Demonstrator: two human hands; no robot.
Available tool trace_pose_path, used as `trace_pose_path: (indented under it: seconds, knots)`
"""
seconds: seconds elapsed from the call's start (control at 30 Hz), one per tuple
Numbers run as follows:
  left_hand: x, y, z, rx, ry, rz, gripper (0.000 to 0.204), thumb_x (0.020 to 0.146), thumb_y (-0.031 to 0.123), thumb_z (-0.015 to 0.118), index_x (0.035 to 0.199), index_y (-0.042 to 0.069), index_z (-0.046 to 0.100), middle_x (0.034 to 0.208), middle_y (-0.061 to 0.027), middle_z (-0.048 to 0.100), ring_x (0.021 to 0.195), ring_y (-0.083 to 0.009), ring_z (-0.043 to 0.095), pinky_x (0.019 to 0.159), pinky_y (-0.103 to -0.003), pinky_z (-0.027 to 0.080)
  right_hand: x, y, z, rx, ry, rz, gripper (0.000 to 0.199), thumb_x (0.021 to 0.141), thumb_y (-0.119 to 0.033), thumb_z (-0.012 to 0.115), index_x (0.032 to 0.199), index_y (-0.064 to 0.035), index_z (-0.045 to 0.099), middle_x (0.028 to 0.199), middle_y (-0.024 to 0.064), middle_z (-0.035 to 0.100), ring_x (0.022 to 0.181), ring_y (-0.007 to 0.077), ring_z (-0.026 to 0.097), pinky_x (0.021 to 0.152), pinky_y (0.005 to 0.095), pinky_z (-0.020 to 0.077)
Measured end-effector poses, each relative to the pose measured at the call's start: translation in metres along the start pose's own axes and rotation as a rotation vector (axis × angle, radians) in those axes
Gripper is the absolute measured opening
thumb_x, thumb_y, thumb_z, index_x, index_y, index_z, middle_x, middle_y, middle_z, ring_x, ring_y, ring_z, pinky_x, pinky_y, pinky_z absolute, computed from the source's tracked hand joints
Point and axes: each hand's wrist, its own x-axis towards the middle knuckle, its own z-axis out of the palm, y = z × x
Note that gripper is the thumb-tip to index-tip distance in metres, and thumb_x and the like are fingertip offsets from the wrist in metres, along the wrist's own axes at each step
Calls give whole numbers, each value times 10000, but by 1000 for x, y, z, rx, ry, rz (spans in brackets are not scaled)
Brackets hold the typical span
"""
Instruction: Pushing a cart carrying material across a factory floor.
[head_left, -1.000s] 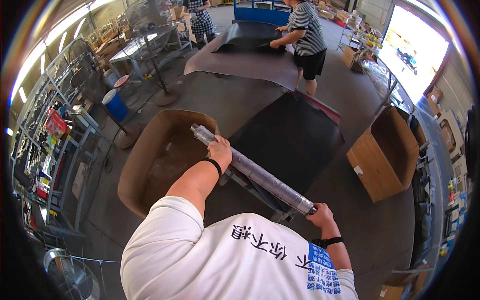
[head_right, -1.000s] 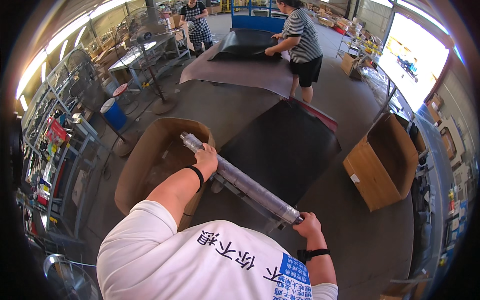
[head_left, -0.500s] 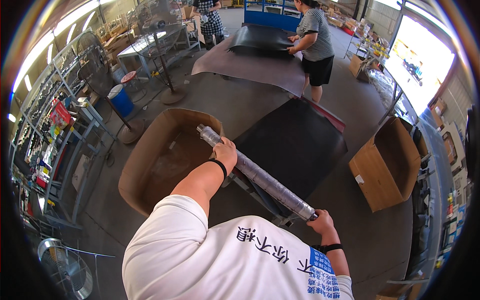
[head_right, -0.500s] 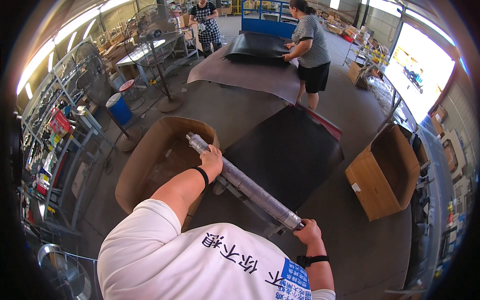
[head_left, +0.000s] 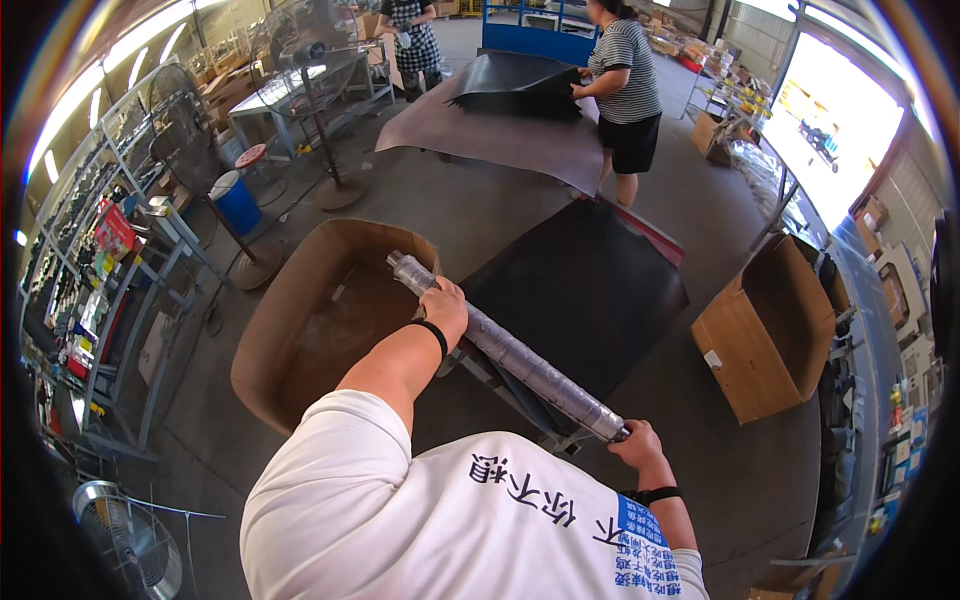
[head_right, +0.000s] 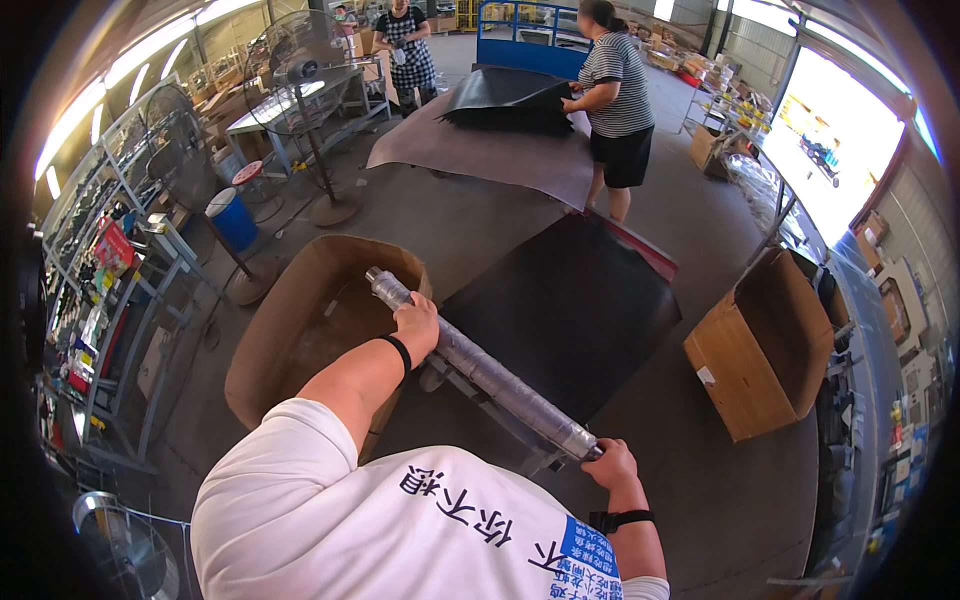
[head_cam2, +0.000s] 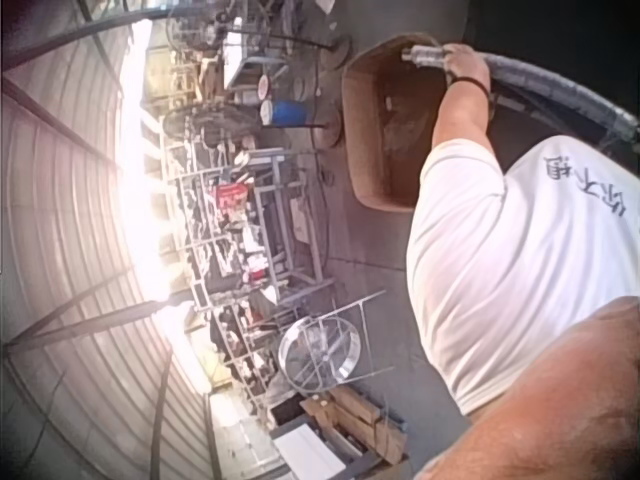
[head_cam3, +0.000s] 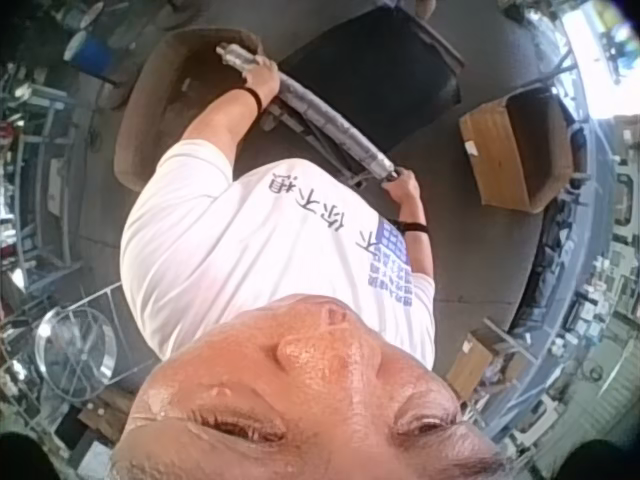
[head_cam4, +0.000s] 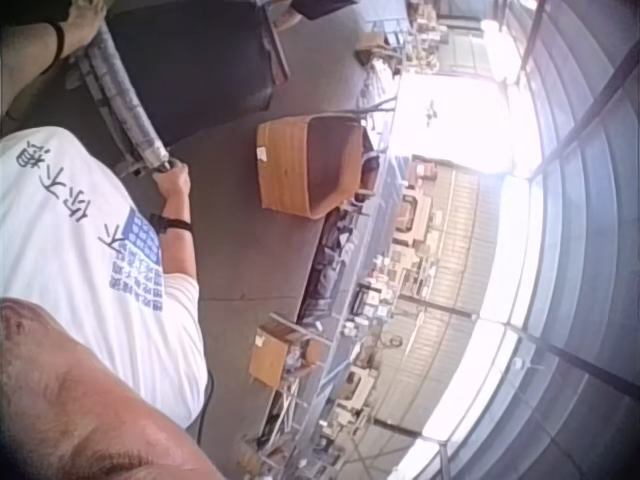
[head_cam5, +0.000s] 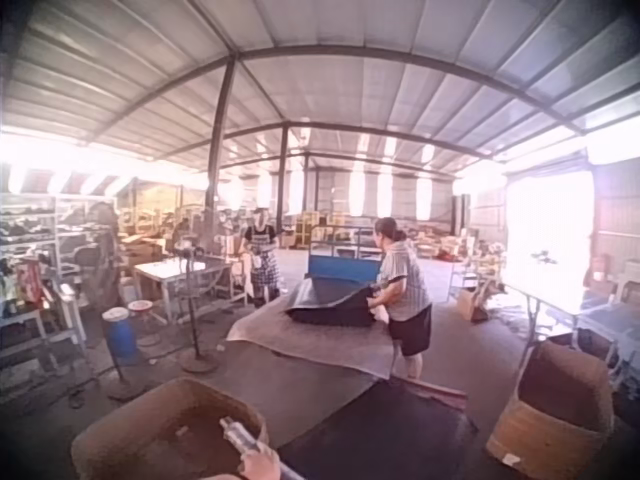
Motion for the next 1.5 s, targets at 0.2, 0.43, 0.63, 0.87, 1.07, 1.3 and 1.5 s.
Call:
trace_pose_path:
  seconds: [0.2, 0.43, 0.63, 0.87, 1.07, 1.3, 1.5]
  knots:
    - [5, 0, 8, 22, 18, 4, 703, 884, 218, 644, 1496, 62, 335, 1573, -231, 248, 1181, -434, 570, 863, -505, 527, 1, 1, 0, -24, 7, -7, 581, 639, -288, 794, 1192, -140, 691, 1235, 117, 616, 1158, 296, 597, 1001, 366, 480]
    - [2, 0, 1, -36, -4, 10, 702, 891, 224, 634, 1501, 62, 327, 1578, -229, 239, 1194, -441, 560, 867, -508, 527, 1, 1, 0, 9, -13, -3, 644, 615, -295, 824, 1204, -85, 674, 1250, 158, 604, 1191, 319, 572, 1028, 374, 460]
    - [3, 0, 5, -23, 6, 5, 712, 885, 232, 645, 1500, 57, 330, 1575, -231, 246, 1198, -423, 564, 873, -500, 527, 0, 0, 0, 8, -4, -18, 648, 613, -292, 824, 1205, -80, 672, 1246, 166, 604, 1178, 325, 580, 1025, 375, 463]
    - [-1, 0, 0, -9, 28, 14, 715, 873, 236, 660, 1490, 56, 346, 1567, -229, 263, 1190, -406, 574, 854, -490, 534, -1, -1, 0, 10, -1, -12, 644, 612, -291, 821, 1202, -78, 674, 1235, 169, 609, 1170, 329, 583, 1021, 377, 464]
    - [0, -1, 4, -29, 37, 0, 786, 831, 224, 720, 1494, 46, 336, 1559, -241, 266, 1176, -417, 571, 862, -493, 512, -1, 0, 0, -15, 26, -20, 579, 630, -286, 795, 1180, -132, 697, 1231, 124, 619, 1144, 302, 603, 998, 369, 481]
    - [-4, -1, -2, 0, 13, 14, 789, 834, 210, 714, 1498, 39, 323, 1560, -241, 264, 1176, -436, 566, 869, -506, 513, -1, 1, 1, -8, 27, -24, 567, 635, -284, 790, 1174, -131, 700, 1221, 119, 622, 1137, 302, 605, 995, 369, 481]
    - [-1, 0, 0, -41, 23, 13, 764, 851, 211, 693, 1499, 41, 325, 1564, -243, 256, 1180, -425, 569, 861, -501, 519, -2, 1, 0, -5, 28, -19, 563, 633, -277, 795, 1170, -134, 704, 1220, 118, 623, 1134, 305, 606, 993, 370, 482]
